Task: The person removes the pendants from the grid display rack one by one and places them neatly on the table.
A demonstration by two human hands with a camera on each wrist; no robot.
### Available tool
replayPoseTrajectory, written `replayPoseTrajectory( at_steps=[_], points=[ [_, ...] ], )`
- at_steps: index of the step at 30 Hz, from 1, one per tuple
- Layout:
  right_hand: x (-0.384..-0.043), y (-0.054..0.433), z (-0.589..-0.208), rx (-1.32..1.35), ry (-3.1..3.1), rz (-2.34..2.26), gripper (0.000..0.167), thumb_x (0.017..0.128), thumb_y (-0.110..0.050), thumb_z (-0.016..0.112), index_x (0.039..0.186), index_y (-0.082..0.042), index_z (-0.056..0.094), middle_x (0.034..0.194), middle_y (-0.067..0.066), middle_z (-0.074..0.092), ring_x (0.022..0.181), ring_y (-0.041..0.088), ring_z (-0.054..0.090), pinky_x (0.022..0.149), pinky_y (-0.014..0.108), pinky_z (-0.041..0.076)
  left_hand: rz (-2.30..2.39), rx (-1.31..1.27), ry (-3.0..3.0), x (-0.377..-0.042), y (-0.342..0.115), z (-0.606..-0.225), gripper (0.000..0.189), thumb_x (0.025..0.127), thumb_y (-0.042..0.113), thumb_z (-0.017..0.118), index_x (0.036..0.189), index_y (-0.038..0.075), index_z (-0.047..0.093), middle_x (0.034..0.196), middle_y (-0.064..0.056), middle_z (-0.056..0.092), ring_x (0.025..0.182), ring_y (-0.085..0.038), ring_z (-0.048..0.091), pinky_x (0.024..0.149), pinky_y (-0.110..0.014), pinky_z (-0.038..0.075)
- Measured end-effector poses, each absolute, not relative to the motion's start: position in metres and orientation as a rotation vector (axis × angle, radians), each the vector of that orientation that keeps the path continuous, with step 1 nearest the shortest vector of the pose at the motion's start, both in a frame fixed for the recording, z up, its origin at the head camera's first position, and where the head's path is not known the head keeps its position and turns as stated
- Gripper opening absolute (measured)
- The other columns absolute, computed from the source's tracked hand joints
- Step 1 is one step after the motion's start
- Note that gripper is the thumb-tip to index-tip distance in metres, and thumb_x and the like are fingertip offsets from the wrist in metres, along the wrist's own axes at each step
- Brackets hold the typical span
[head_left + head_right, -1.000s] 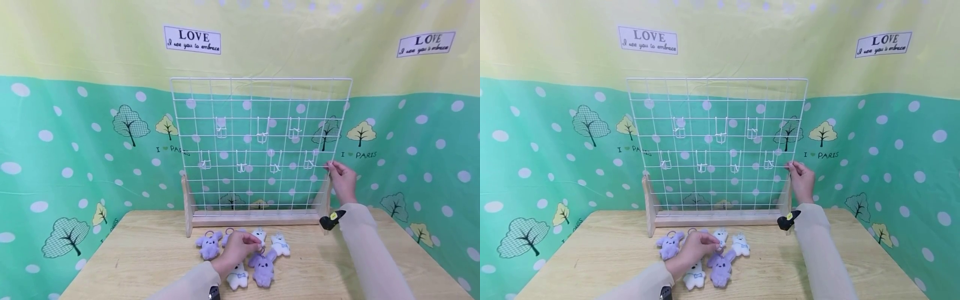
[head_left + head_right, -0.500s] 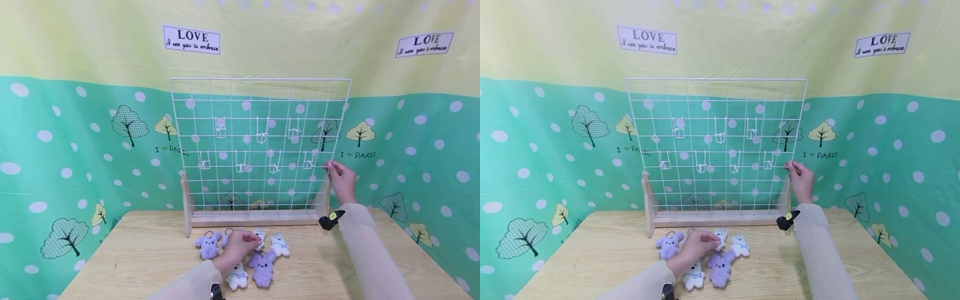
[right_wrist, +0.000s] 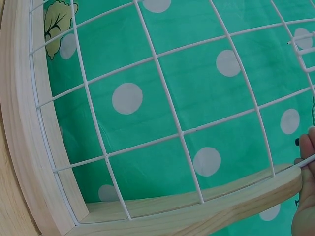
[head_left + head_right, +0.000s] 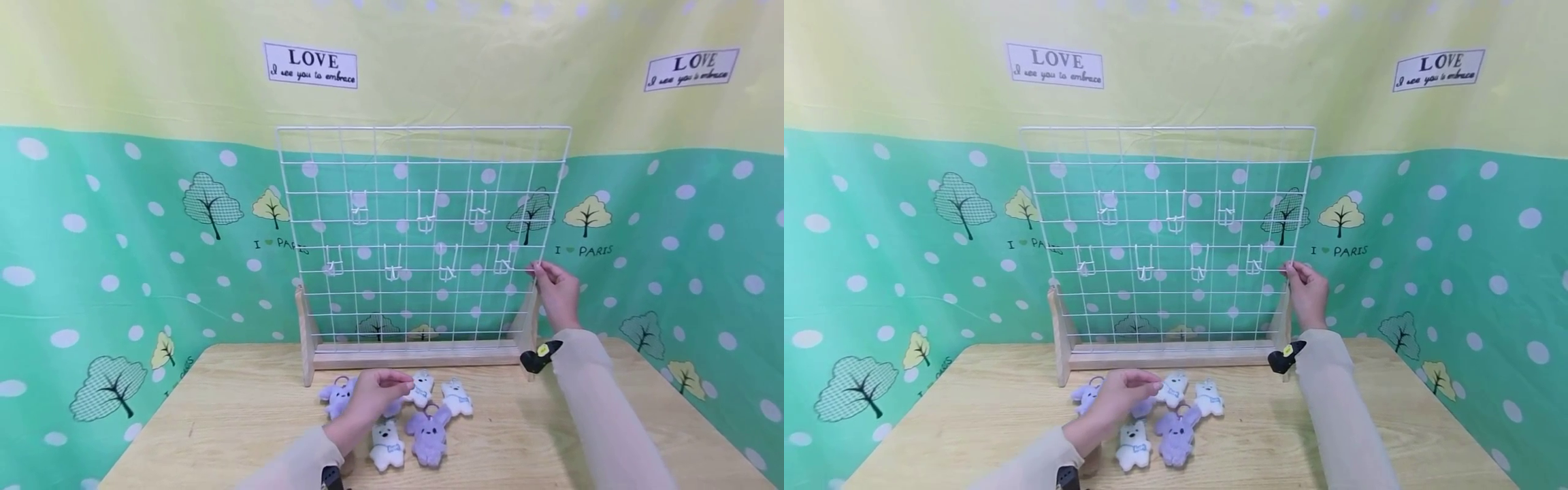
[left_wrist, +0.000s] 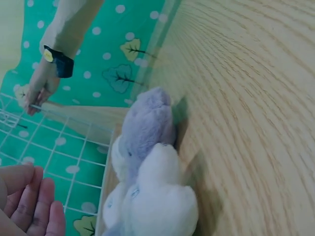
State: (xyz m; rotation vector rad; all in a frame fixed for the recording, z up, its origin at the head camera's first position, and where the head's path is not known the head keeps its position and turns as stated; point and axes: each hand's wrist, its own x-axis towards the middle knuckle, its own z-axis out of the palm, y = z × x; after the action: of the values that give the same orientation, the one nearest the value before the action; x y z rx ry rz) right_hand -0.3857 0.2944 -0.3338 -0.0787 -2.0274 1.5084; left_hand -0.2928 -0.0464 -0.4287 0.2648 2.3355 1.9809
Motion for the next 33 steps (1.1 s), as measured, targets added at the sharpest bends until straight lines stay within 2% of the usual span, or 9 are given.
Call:
replayPoseTrajectory(
  at_steps=[4,8,14,20,24,30,33],
  points=[
    [-0.388,0.295,-0.335,-0.075,-2.034,1.497,0.045,0.094,-0.040,0.051,0.127,-0.009,0.057,0.120,0.004,0.064,0.106,0.010,0.061,0.092,0.022,0.047,2.017,0.301,2.300,-0.292,-0.058,-0.421,0.023,0.081,0.013,0.072,0.099,-0.001,0.069,0.092,-0.008,0.071,0.081,-0.011,0.064,0.078,-0.029,0.052],
    [-0.388,0.295,-0.335,-0.063,-2.031,1.504,0.044,0.095,-0.039,0.051,0.127,-0.009,0.057,0.121,0.005,0.064,0.108,0.012,0.060,0.090,0.019,0.046,2.005,0.294,2.330,-0.293,-0.072,-0.416,0.025,0.083,0.018,0.072,0.099,0.000,0.069,0.094,-0.008,0.072,0.084,-0.010,0.064,0.079,-0.029,0.051],
    [-0.388,0.296,-0.335,-0.061,-1.996,1.578,0.043,0.095,-0.034,0.053,0.128,-0.007,0.056,0.122,0.002,0.063,0.105,0.003,0.060,0.087,0.014,0.046,2.019,0.286,2.361,-0.295,-0.087,-0.411,0.025,0.084,0.020,0.071,0.100,0.001,0.069,0.094,-0.009,0.071,0.085,-0.013,0.064,0.081,-0.027,0.049],
    [-0.388,0.297,-0.331,-0.074,-1.860,1.786,0.042,0.092,-0.024,0.060,0.127,-0.001,0.055,0.117,0.000,0.066,0.098,0.001,0.061,0.086,0.014,0.046,2.067,0.304,2.361,-0.299,-0.094,-0.408,0.026,0.085,0.014,0.069,0.101,-0.006,0.066,0.092,-0.013,0.071,0.082,-0.013,0.065,0.081,-0.032,0.051],
    [-0.387,0.299,-0.329,-0.137,-1.876,1.787,0.043,0.092,-0.026,0.061,0.128,-0.004,0.055,0.120,-0.001,0.064,0.101,0.001,0.059,0.086,0.013,0.046,2.063,0.285,2.395,-0.301,-0.099,-0.407,0.024,0.084,0.012,0.071,0.099,-0.005,0.067,0.090,-0.010,0.071,0.079,-0.011,0.064,0.081,-0.035,0.052],
    [-0.383,0.306,-0.332,-0.129,-2.013,1.573,0.047,0.091,-0.032,0.061,0.131,-0.009,0.053,0.129,0.006,0.059,0.101,-0.001,0.058,0.082,0.009,0.046,2.036,0.239,2.506,-0.304,-0.114,-0.411,0.020,0.083,0.010,0.071,0.096,-0.004,0.068,0.089,-0.010,0.070,0.079,-0.014,0.064,0.076,-0.029,0.053],
    [-0.378,0.313,-0.338,-0.054,-2.116,1.411,0.049,0.093,-0.035,0.059,0.133,-0.009,0.051,0.133,0.010,0.055,0.111,0.009,0.057,0.089,0.016,0.046,2.005,0.214,2.581,-0.305,-0.126,-0.413,0.015,0.083,0.007,0.070,0.094,-0.002,0.069,0.088,-0.010,0.070,0.079,-0.015,0.064,0.073,-0.026,0.053]
  ],
)
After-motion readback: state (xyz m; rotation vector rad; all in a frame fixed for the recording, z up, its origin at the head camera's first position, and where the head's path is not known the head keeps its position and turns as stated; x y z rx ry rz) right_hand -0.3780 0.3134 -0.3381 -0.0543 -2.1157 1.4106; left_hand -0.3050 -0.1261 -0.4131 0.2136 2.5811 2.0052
